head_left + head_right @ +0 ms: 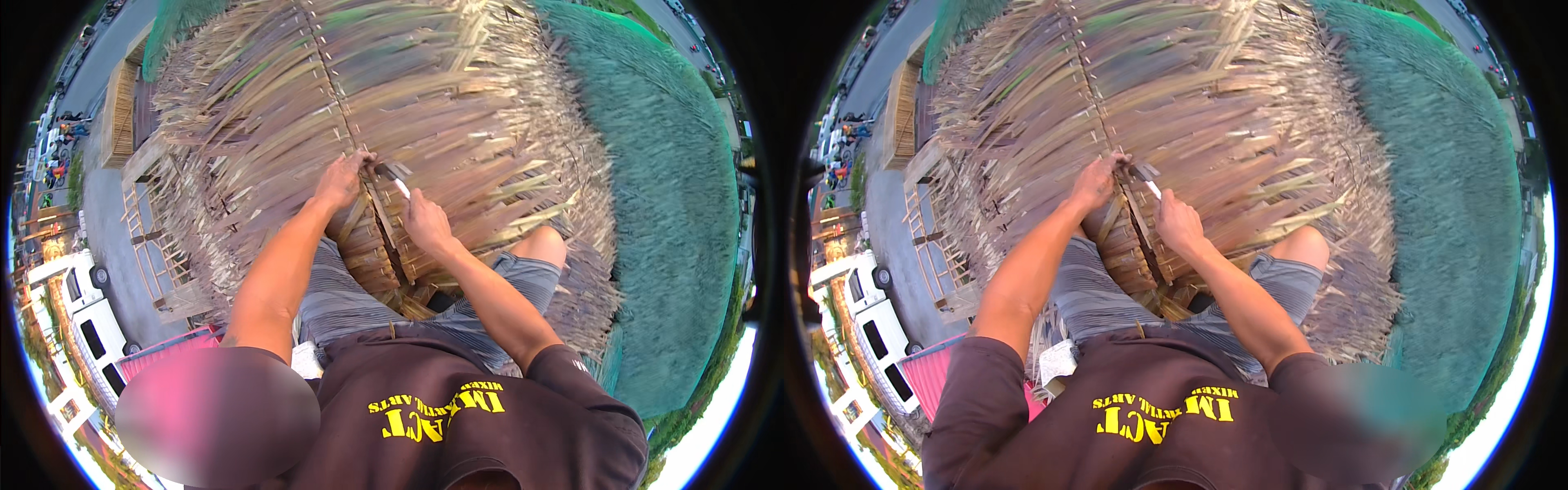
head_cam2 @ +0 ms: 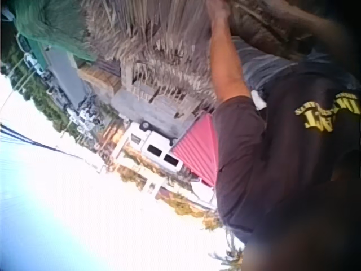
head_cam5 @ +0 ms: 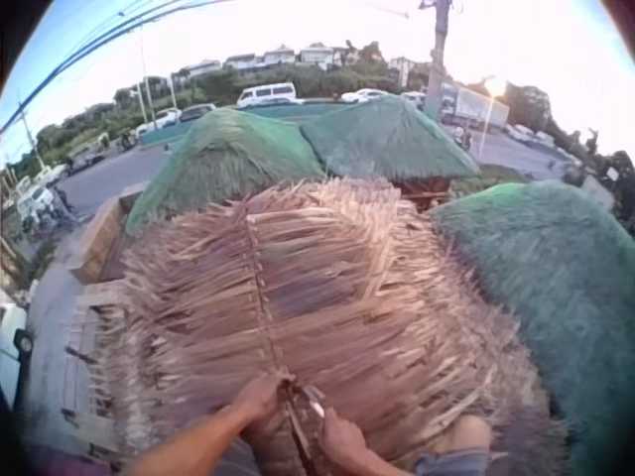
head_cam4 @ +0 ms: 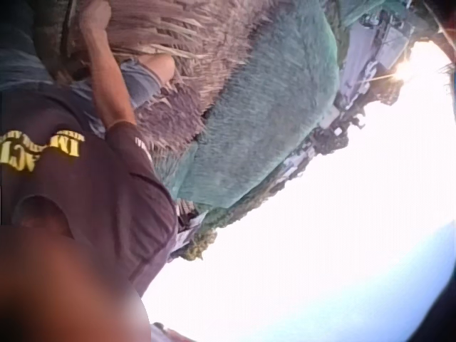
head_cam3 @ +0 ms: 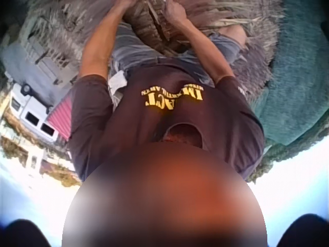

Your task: The person is on a thatched roof, using a hammer to drive nails into wooden battens to secure layers of dried palm leaves. They repeatedly position the leaves, align them with the underlying structure, and hammer fasteners to hold the thatch in place.

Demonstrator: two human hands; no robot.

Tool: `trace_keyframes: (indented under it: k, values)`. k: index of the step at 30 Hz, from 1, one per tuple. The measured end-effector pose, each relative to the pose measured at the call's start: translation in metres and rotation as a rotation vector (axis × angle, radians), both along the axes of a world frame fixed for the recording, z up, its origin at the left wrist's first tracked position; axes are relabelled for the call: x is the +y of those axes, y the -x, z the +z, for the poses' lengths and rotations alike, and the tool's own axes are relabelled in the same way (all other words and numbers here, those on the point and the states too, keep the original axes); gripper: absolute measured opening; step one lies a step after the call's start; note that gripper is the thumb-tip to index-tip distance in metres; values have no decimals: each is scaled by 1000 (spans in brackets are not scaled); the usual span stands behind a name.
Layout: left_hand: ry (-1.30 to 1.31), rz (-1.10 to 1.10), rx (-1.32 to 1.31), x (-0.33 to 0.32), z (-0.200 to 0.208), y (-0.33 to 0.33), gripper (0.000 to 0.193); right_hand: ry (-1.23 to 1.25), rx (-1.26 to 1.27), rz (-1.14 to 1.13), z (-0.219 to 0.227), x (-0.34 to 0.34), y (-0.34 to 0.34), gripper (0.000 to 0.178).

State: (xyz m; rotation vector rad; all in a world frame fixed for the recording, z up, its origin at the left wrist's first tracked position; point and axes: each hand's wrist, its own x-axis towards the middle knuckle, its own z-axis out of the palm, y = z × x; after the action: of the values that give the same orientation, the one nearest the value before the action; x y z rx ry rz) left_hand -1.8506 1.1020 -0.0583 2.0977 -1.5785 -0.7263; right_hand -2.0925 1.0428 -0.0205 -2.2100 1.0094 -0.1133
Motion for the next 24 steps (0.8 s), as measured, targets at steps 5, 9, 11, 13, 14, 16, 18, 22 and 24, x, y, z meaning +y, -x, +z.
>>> trace_keyframes:
  k: [5,9,11,13,14,16,18,22,24]
  values:
    - [-62,-45,355,-1,28,-18,38,4,134,120,7,-10,-13,25]
    - [-235,-43,66,86,99,-29,32,15,-13,182,35,0,-50,23]
    - [-231,44,69,146,140,-25,31,2,-83,277,46,9,-70,22]
    - [-576,-79,-4,210,178,-8,30,38,-166,430,49,12,-91,24]
    - [-736,-210,93,244,195,5,31,30,-152,429,47,12,-98,25]
    - [-1023,-146,553,309,222,52,31,13,-252,482,37,13,-105,28]
    - [-1132,2,760,356,233,111,27,18,-85,552,23,16,-103,31]
    - [-1023,248,227,394,212,220,23,71,152,736,4,27,-97,29]
    - [-1009,483,152,391,185,243,23,99,154,720,3,31,-96,29]
